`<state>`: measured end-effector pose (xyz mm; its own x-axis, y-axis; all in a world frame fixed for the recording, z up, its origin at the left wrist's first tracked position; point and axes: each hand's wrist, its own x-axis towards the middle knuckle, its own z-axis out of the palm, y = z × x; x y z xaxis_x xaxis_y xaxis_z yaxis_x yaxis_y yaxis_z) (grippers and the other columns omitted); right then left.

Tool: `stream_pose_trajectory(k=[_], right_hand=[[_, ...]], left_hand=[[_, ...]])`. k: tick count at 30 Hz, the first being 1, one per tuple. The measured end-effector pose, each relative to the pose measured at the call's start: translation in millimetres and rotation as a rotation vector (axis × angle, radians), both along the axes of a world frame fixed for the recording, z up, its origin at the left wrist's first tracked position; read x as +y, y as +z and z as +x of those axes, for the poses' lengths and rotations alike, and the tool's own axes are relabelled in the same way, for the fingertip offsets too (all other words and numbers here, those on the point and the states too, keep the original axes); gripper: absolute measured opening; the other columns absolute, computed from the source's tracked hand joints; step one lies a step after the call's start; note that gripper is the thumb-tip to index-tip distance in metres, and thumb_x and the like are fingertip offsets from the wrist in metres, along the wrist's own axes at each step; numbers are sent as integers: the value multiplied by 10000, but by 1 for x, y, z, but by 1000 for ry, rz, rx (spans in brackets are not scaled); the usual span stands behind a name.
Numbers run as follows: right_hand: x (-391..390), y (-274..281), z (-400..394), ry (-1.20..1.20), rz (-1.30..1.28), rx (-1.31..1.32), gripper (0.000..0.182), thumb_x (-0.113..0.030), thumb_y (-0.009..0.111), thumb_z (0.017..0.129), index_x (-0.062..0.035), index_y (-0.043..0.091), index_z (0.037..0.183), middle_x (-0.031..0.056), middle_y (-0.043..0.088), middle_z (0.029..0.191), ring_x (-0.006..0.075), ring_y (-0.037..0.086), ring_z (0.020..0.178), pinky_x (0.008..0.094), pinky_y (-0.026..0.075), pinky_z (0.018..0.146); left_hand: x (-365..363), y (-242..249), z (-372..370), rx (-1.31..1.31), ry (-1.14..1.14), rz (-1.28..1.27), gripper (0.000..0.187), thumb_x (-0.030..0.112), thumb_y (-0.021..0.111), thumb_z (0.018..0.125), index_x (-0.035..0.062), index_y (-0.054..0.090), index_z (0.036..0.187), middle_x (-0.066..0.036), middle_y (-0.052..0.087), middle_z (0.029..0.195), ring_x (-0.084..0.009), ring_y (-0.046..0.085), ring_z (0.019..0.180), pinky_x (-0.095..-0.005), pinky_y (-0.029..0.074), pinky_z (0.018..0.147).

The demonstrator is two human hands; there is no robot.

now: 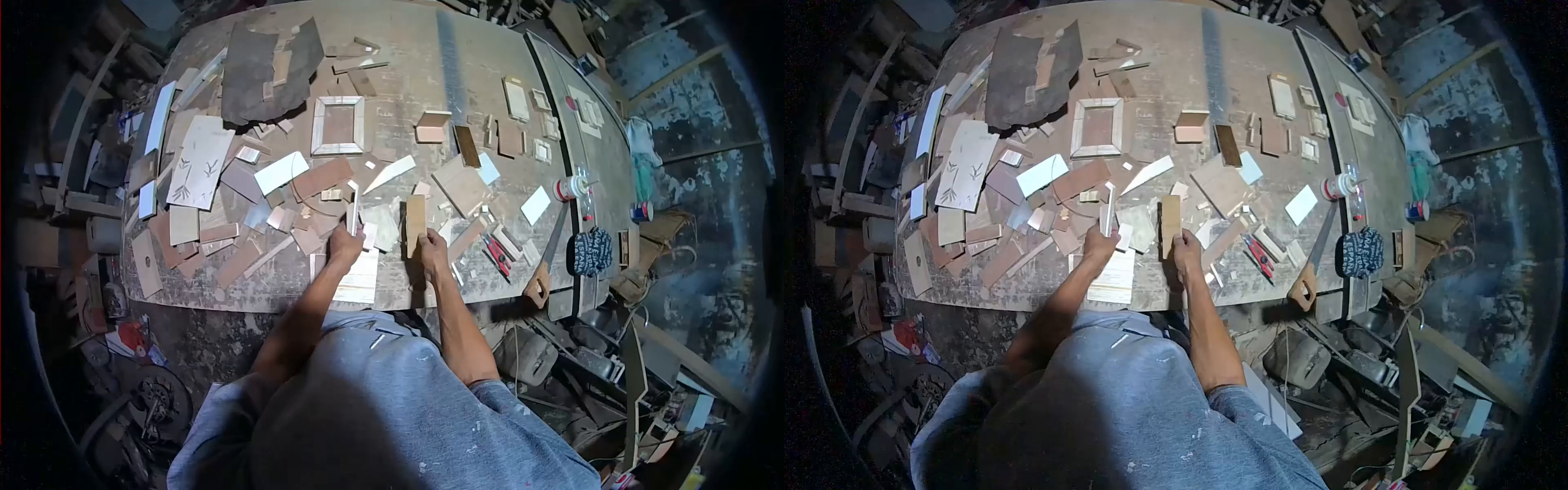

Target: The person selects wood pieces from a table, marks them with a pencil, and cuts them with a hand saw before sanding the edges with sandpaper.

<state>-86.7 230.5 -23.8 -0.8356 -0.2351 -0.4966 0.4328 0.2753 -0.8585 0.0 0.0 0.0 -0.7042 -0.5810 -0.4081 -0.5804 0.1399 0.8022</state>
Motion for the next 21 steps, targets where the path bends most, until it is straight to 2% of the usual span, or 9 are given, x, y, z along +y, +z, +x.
stream_pose_trajectory(k=[2, 5, 6, 9, 12, 15, 17, 19, 21], right_hand=[[-15, 11, 5, -72, -78, 89, 348, -154, 604, 985, 7, 634, 1292, 189, 689, 1163, 264, 662, 981, 355, 521, 897], [33, 0, 0, -77, 350, 627, 329, -103, 584, 978, 29, 630, 1276, 133, 700, 1077, 231, 655, 988, 355, 530, 875], [24, 34, 5, 59, 434, 572, 359, -107, 621, 973, 31, 603, 1304, 103, 699, 1046, 199, 664, 987, 339, 539, 864], [2, 28, 17, 204, -166, 109, 391, -144, 674, 964, 15, 601, 1313, 90, 698, 1043, 166, 664, 926, 308, 539, 841], [-39, 62, 40, 218, -324, -90, 317, -160, 706, 951, -3, 649, 1221, 16, 668, 944, 94, 586, 807, 249, 482, 721], [-39, 36, 31, 282, -151, 2, 245, -160, 691, 955, -18, 673, 1154, -25, 626, 856, 70, 535, 754, 241, 428, 653], [-35, 46, 26, 137, -217, 21, 172, -166, 646, 977, -33, 680, 1080, -41, 579, 796, 58, 486, 705, 239, 388, 623], [-22, 36, 11, 215, -158, 34, 171, -167, 638, 981, -39, 681, 1085, -37, 578, 792, 63, 484, 704, 234, 386, 629], [-22, 32, 6, 271, 31, 315, 311, -184, 622, 983, 18, 635, 1219, 38, 653, 928, 122, 573, 799, 272, 467, 702]], left_hand=[[10, 0, 0, 9, 89, 218, 294, 76, 760, 835, 27, 690, 1116, -118, 711, 939, -219, 679, 751, -335, 527, 599], [23, 3, 3, 3, 218, 443, 254, 14, 744, 826, -2, 680, 1071, -100, 688, 885, -170, 651, 688, -315, 508, 536], [16, 4, 5, 39, 226, 483, 261, 10, 742, 830, -3, 674, 1082, -99, 690, 904, -173, 656, 705, -317, 518, 550], [20, 9, 18, 125, 220, 615, 267, -6, 731, 844, 7, 667, 1103, -100, 696, 965, -181, 670, 779, -315, 541, 609], [30, 24, 29, 183, 152, 714, 302, -11, 722, 856, 35, 660, 1148, -105, 699, 1051, -187, 684, 902, -310, 552, 691], [25, 39, 38, 219, 104, 867, 429, 21, 711, 884, 40, 596, 1298, -116, 680, 1176, -214, 686, 1021, -339, 575, 773], [15, 67, 42, 193, 82, 1019, 491, 55, 679, 928, 41, 517, 1391, -131, 650, 1269, -243, 670, 1097, -360, 587, 844], [3, 67, 50, 234, 20, 1179, 551, 121, 655, 957, 50, 443, 1461, -134, 617, 1346, -267, 656, 1149, -435, 593, 881], [-4, 73, 51, 267, -51, 1357, 565, 135, 654, 959, 50, 432, 1472, -141, 606, 1359, -272, 649, 1160, -467, 594, 897]])
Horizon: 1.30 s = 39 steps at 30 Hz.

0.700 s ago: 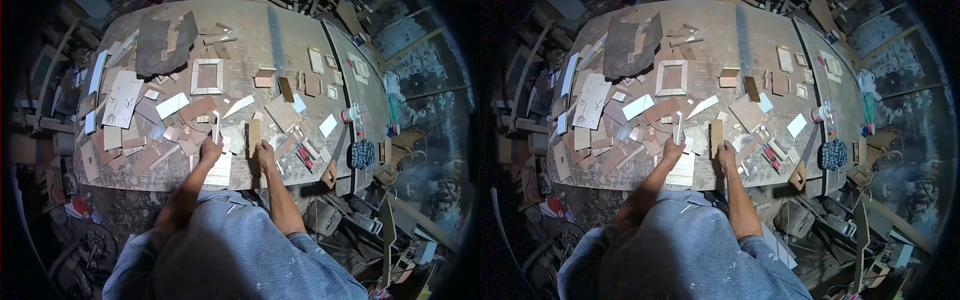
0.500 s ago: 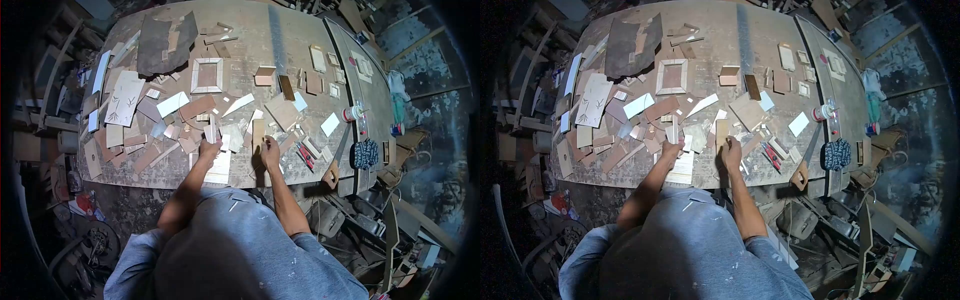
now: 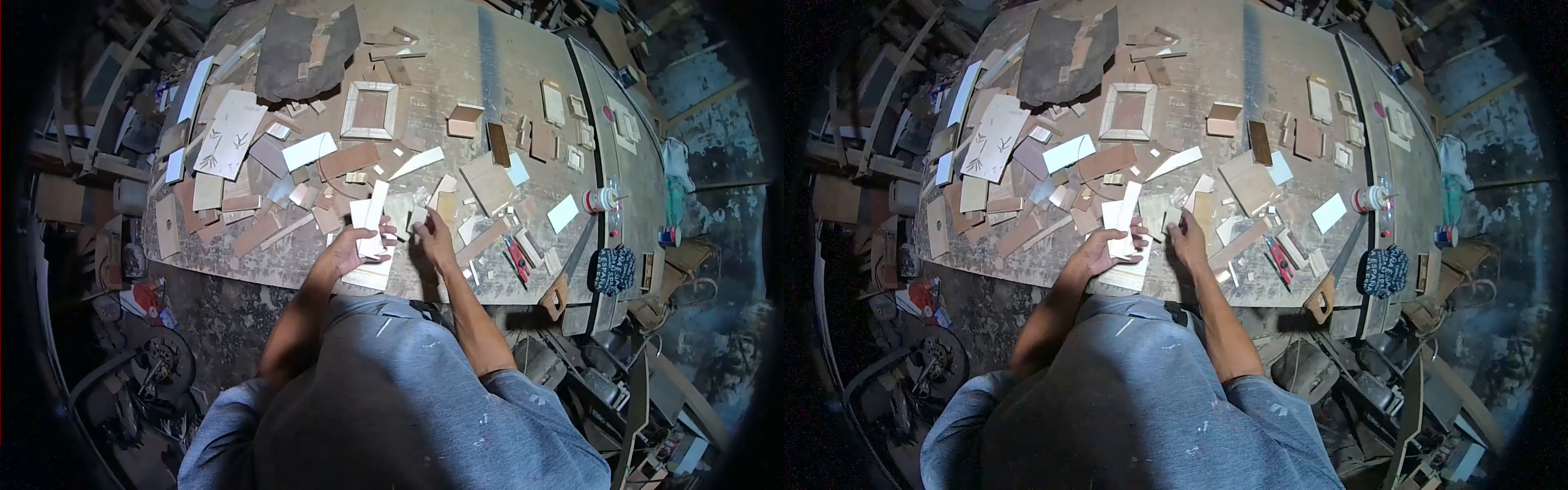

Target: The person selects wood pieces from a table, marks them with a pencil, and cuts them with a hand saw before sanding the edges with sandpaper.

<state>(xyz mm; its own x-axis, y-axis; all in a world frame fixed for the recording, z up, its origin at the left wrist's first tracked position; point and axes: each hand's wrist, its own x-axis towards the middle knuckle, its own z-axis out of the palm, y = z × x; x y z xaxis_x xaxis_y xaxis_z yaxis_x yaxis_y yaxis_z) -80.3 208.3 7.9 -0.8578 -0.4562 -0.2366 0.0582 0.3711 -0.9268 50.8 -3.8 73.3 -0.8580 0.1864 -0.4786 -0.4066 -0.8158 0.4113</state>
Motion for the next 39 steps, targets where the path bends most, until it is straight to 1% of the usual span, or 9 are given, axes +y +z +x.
stream_pose_trajectory(k=[2, 4, 10, 20, 23, 27, 30, 32, 39], right_hand=[[-11, 2, 6, -37, 210, 442, 381, -198, 620, 984, 21, 605, 1295, 80, 672, 1025, 155, 610, 887, 290, 506, 772], [-30, 46, 15, -31, -150, -181, 427, -220, 659, 977, 32, 586, 1314, 118, 667, 1130, 195, 632, 970, 324, 527, 834], [-30, 89, 15, -331, -530, -587, 237, -210, 528, 1054, 2, 621, 1107, 104, 691, 948, 187, 672, 846, 325, 560, 748], [28, 34, 7, -326, 83, 205, 432, -256, 715, 936, 14, 636, 1264, 65, 667, 892, 119, 594, 767, 271, 478, 714], [40, 145, 12, -89, -300, -206, 376, -197, 682, 960, 23, 636, 1261, 58, 646, 892, 109, 587, 766, 253, 475, 718], [92, 291, 50, 36, -988, -23, 214, -101, 643, 962, 40, 627, 1121, 86, 586, 735, 139, 493, 525, 279, 408, 463], [102, 387, 47, 883, -1743, 34, 62, -91, 605, 954, -85, 664, 939, 41, 596, 634, 128, 536, 494, 288, 456, 444], [101, 448, 68, 850, -1421, 633, 596, -304, 668, 993, -384, 429, 1534, 1, 731, 922, 87, 589, 510, 216, 491, 459], [124, 463, 64, 888, -1513, 535, 412, -94, 531, 975, -280, 488, 1340, 60, 618, 686, 108, 556, 501, 252, 425, 423]], left_hand=[[0, 4, -3, 35, -103, -61, 609, 186, 671, 964, 52, 404, 1495, -146, 593, 1374, -313, 642, 1202, -501, 594, 907], [4, 16, -7, 72, -239, -163, 624, 209, 673, 969, 51, 390, 1503, -148, 585, 1384, -339, 635, 1228, -512, 595, 910], [5, 1, -16, 18, -244, 30, 578, 330, 569, 1041, 18, 406, 1500, -167, 610, 1334, -395, 633, 1213, -543, 581, 956], [17, 5, -23, -64, -333, -343, 457, 292, 634, 1006, 16, 506, 1347, -152, 698, 1165, -320, 721, 1045, -429, 644, 736], [26, 3, -23, -82, -316, -405, 521, 228, 660, 993, 34, 446, 1426, -133, 647, 1231, -318, 696, 1082, -499, 603, 829], [41, -8, -24, -85, -208, -407, 557, 120, 663, 964, 57, 416, 1459, -131, 611, 1281, -301, 663, 1129, -502, 599, 854], [61, 8, -28, -87, -123, -464, 515, 89, 656, 971, 62, 432, 1433, -132, 639, 1215, -279, 718, 990, -453, 607, 754], [75, 2, -33, -83, -82, -471, 532, 91, 658, 972, 64, 416, 1445, -137, 638, 1229, -280, 723, 980, -428, 609, 728], [110, 3, -31, -80, 78, -431, 511, 130, 635, 998, 53, 408, 1448, -151, 653, 1223, -271, 732, 949, -365, 615, 669]])
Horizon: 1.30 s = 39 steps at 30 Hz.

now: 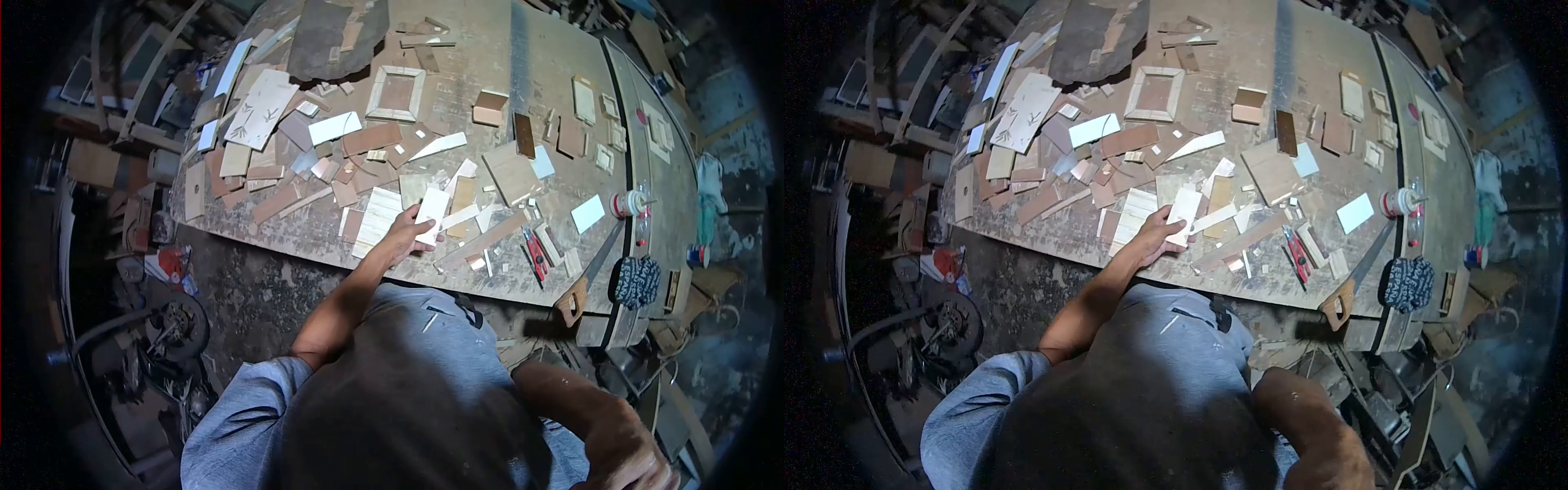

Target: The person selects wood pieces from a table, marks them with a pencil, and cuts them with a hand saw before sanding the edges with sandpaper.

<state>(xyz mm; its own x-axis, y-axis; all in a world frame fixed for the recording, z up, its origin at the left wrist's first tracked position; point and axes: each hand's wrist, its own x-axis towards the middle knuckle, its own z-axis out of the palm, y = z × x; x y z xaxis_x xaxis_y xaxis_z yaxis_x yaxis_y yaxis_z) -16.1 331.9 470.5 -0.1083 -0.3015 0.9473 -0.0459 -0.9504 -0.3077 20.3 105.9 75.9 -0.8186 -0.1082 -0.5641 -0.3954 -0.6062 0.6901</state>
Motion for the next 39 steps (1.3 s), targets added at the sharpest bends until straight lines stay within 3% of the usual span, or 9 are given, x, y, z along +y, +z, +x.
stream_pose_trajectory(k=[4, 7, 12, 16, 19, 23, 28, 36, 39], right_hand=[[36, 1, -9, -17, 52, 62, 147, -60, 493, 965, -199, 463, 930, 17, 503, 627, 104, 478, 489, 269, 388, 440], [58, 1, -19, -23, 78, 101, 352, -34, 465, 958, -138, 444, 623, -16, 417, 583, 101, 420, 480, 282, 361, 452], [89, -21, -37, 201, -8, 138, 46, -83, 652, 961, -124, 664, 978, -3, 635, 679, 78, 488, 471, 251, 419, 473], [124, -51, -59, -229, 261, -84, 142, -54, 606, 955, -70, 630, 1095, -1, 590, 599, 46, 541, 483, 211, 498, 498], [112, -133, -80, -344, 783, -1118, 49, -30, 629, 909, -41, 648, 865, -8, 530, 656, 42, 451, 503, 229, 368, 446], [48, -278, -116, -841, 1321, -419, 215, -74, 634, 946, -46, 731, 1136, 0, 642, 805, 70, 559, 657, 228, 462, 588], [17, -324, -98, -639, 1369, -727, 357, -164, 701, 943, -11, 663, 1263, -7, 643, 875, 69, 564, 714, 237, 439, 588], [31, -353, -97, -701, 1479, -758, 193, -171, 709, 941, -15, 659, 840, 50, 680, 724, 88, 606, 642, 247, 446, 533], [48, -377, -73, -601, 1527, -903, 194, -149, 729, 940, -18, 637, 831, 66, 684, 705, 105, 599, 574, 237, 459, 536]], left_hand=[[18, -4, 6, -28, 97, -16, 477, 146, 605, 1020, 46, 411, 1444, -156, 654, 1212, -269, 733, 961, -347, 624, 673], [30, -7, 12, -27, 132, 14, 460, 147, 584, 1032, 44, 414, 1446, -160, 642, 1231, -287, 728, 994, -381, 630, 714], [46, 6, 13, 33, 172, -7, 537, 71, 611, 998, 27, 395, 1488, -161, 634, 1266, -296, 730, 1002, -387, 646, 732], [56, 15, 8, 49, 153, -128, 596, 18, 664, 948, -4, 408, 1485, -166, 641, 1276, -294, 742, 962, -344, 667, 700], [58, 21, 1, 50, 183, -151, 530, 44, 667, 960, -15, 455, 1442, -153, 682, 1206, -286, 756, 911, -350, 641, 670], [62, 43, -14, 85, 157, -138, 510, 174, 647, 1004, 8, 467, 1451, -131, 689, 1222, -249, 753, 936, -331, 617, 666], [73, 55, -31, 186, 52, -69, 488, 172, 611, 1028, 24, 469, 1470, -125, 703, 1198, -246, 752, 935, -359, 634, 739], [100, 29, -31, 162, 38, -380, 589, 8, 747, 867, -6, 511, 1407, -148, 707, 1116, -184, 739, 802, -243, 584, 564], [116, 34, -10, 332, -81, -940, 508, 102, 826, 797, 14, 630, 1257, -150, 722, 1063, -245, 723, 941, -356, 566, 794]])
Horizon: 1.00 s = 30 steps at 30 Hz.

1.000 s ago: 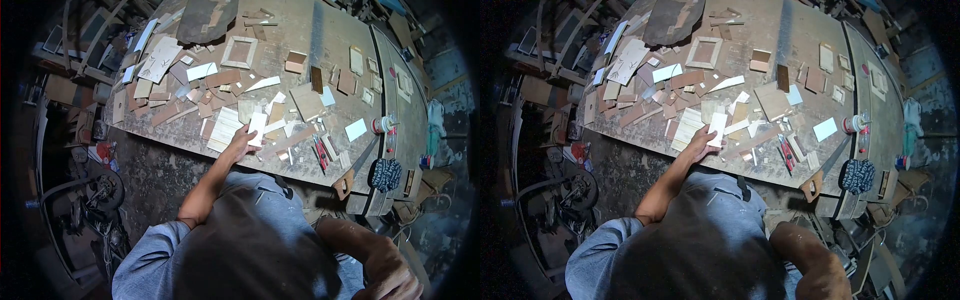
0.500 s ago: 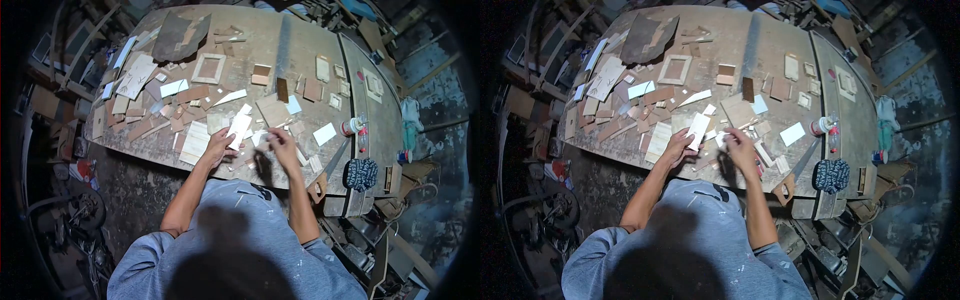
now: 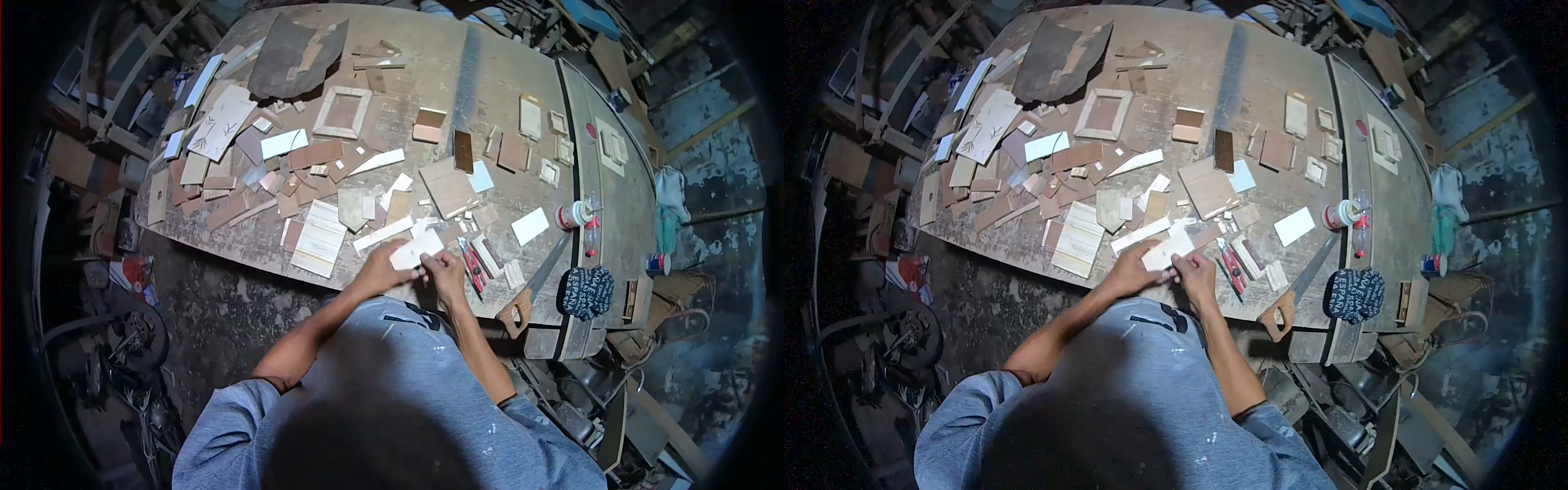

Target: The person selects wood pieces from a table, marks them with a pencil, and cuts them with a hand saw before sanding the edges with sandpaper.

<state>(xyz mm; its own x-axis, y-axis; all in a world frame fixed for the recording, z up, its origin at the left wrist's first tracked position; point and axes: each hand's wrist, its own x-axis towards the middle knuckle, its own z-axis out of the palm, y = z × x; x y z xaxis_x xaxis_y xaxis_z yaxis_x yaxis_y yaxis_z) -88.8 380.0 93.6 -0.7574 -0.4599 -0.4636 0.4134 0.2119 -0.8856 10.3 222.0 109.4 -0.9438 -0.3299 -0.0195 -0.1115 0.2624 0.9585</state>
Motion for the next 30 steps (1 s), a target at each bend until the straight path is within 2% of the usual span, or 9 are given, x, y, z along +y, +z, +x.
stream_pose_trajectory(k=[1, 11, 14, 18, 22, 24, 26, 27, 30], right_hand=[[6, -2, 10, -11, 5, -45, 189, -148, 732, 940, -16, 638, 843, 66, 684, 707, 104, 603, 581, 237, 464, 541], [30, -26, 39, -32, -32, -74, 207, -162, 672, 985, -11, 623, 1118, 61, 694, 788, 99, 620, 624, 233, 480, 553], [25, -41, 26, -21, 79, 71, 280, -131, 647, 993, 24, 581, 1217, 73, 706, 845, 109, 632, 623, 246, 488, 531], [19, -70, -2, -37, 64, 112, 325, -121, 617, 1000, 31, 546, 1279, 76, 695, 842, 116, 635, 616, 262, 485, 506], [5, -78, -19, 66, 110, 109, 317, -116, 603, 1001, -35, 577, 1306, 33, 676, 798, 90, 618, 613, 253, 469, 519], [4, -91, -25, 124, 246, 318, 428, -141, 638, 967, -18, 547, 1366, 123, 720, 876, 190, 682, 716, 326, 531, 635], [8, -107, -26, 168, 444, 747, 468, -158, 651, 948, 0, 537, 1374, 178, 735, 924, 255, 709, 786, 367, 555, 722], [10, -104, -27, 174, 520, 802, 498, -175, 652, 931, 8, 540, 1379, 240, 731, 1001, 319, 718, 897, 399, 552, 832], [13, -93, -30, 107, 427, 672, 462, -165, 644, 938, -3, 572, 1364, 224, 731, 1027, 290, 712, 918, 386, 551, 824]], left_hand=[[3, -8, 5, -27, -29, -40, 534, 131, 847, 756, -9, 656, 1234, -213, 716, 1059, -323, 701, 1036, -396, 527, 933], [7, -33, 32, -242, -258, -73, 722, 136, 831, 744, 3, 565, 1402, -278, 670, 1190, -389, 650, 1125, -414, 509, 966], [-3, -45, 33, -187, -114, -164, 657, 146, 811, 775, 23, 593, 1382, -275, 663, 1181, -406, 633, 1126, -432, 499, 977], [-35, -79, 27, -349, 215, -474, 333, 140, 718, 868, -37, 657, 1143, -218, 661, 1097, -418, 669, 1009, -488, 536, 869], [-48, -89, 10, -340, 71, -732, 295, 95, 623, 924, -19, 599, 1195, -224, 620, 1095, -429, 681, 922, -521, 552, 782], [-54, -114, 5, -401, -39, -834, 304, 96, 595, 941, -7, 574, 1227, -232, 603, 1107, -438, 680, 897, -527, 558, 757], [-54, -110, 6, -339, 9, -754, 298, 103, 588, 948, -17, 609, 1219, -233, 627, 1113, -444, 677, 891, -507, 552, 791], [-53, -106, 9, -285, 42, -676, 290, 98, 585, 947, -25, 624, 1207, -231, 641, 1109, -445, 677, 896, -497, 549, 803], [-59, -105, 17, -193, 110, -349, 266, 118, 579, 973, -51, 689, 1146, -198, 693, 959, -329, 680, 849, -390, 524, 796]])
